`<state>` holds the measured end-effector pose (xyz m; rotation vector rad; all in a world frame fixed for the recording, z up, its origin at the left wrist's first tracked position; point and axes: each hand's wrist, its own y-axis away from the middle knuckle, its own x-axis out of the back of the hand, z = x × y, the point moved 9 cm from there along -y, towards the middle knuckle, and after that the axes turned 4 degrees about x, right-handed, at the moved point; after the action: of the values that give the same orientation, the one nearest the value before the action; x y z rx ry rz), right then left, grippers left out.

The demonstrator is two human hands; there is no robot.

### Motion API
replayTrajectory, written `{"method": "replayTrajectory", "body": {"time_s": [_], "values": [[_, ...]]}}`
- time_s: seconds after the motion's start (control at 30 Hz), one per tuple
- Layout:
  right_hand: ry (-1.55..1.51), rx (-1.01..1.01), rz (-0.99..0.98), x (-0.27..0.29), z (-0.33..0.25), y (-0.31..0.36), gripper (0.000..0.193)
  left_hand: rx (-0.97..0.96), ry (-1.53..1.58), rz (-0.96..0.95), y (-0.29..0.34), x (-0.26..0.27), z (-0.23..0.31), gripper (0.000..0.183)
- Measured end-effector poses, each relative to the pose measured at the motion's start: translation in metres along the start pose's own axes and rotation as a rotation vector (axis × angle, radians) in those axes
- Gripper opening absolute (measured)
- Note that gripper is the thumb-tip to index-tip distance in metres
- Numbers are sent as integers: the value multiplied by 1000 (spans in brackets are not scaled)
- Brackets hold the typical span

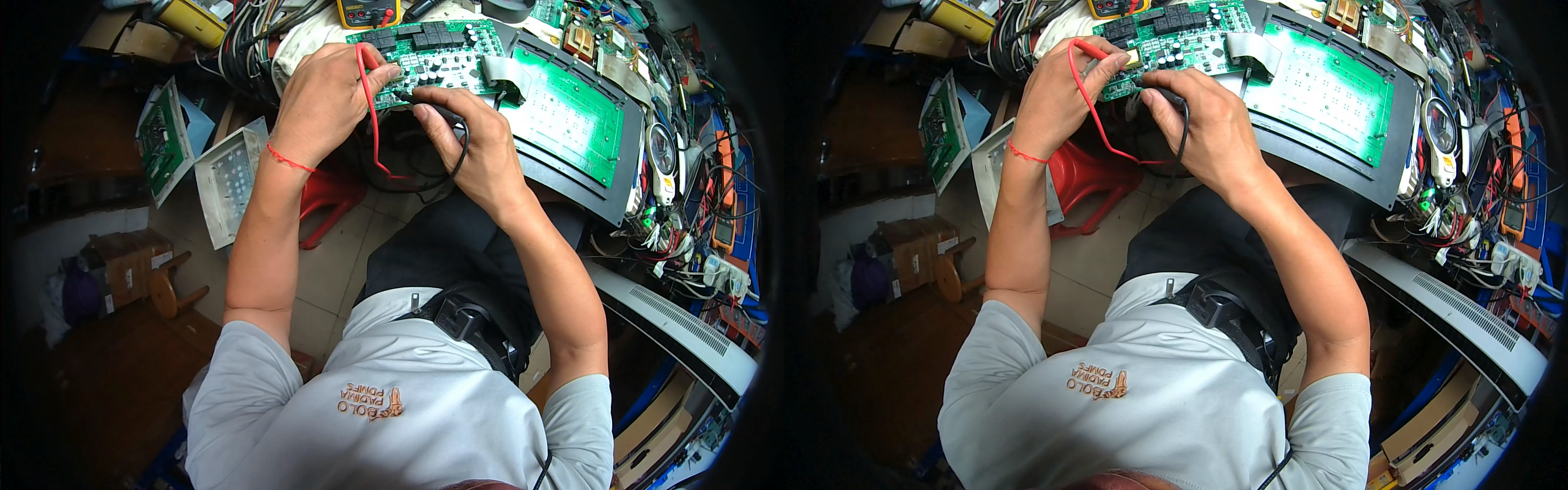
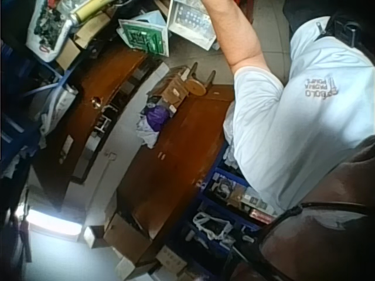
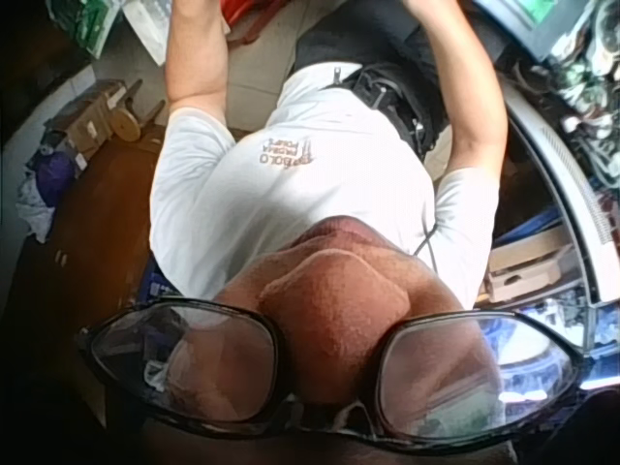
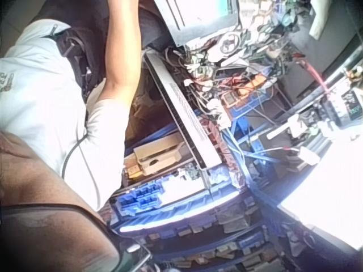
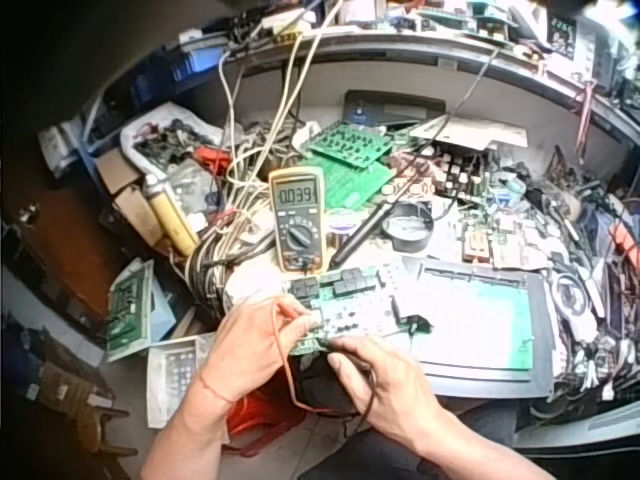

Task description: The person uses a multimeter to test points on a green circuit board, then uses a magnifying lamp to inspect the board closely. They also handle a black electronic device with a digital display, pressing buttons and observing the screen.

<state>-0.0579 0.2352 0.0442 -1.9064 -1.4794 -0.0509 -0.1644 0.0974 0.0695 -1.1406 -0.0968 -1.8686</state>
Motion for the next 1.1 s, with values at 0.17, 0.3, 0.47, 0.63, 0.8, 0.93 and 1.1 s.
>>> {"method": "replayTrajectory", "body": {"time_s": [0.17, 0.3, 0.47, 0.63, 0.8, 0.93, 1.1], "values": [[22, -1, -2, -1, 3, 1, 22, 7, -16, 4, 2, -1, -2, 31], [116, 48, -49, -3, -4, 2, 20, 63, -10, -20, 2, -2, -5, 28], [132, 95, -48, -4, -10, 1, 21, 6, -63, -36, 3, -2, 1, 21], [144, 104, -35, -4, -9, 2, 21, -38, -31, 27, 3, -2, 2, 25], [171, 116, -44, -4, -10, 2, 22, -44, -41, 20, 3, -4, 1, 25], [172, 130, -36, -4, -11, 2, 22, -42, -45, 15, 4, -5, 0, 24], [185, 117, -42, -4, -9, 2, 21, -40, -54, 20, 4, -5, -1, 23]]}}
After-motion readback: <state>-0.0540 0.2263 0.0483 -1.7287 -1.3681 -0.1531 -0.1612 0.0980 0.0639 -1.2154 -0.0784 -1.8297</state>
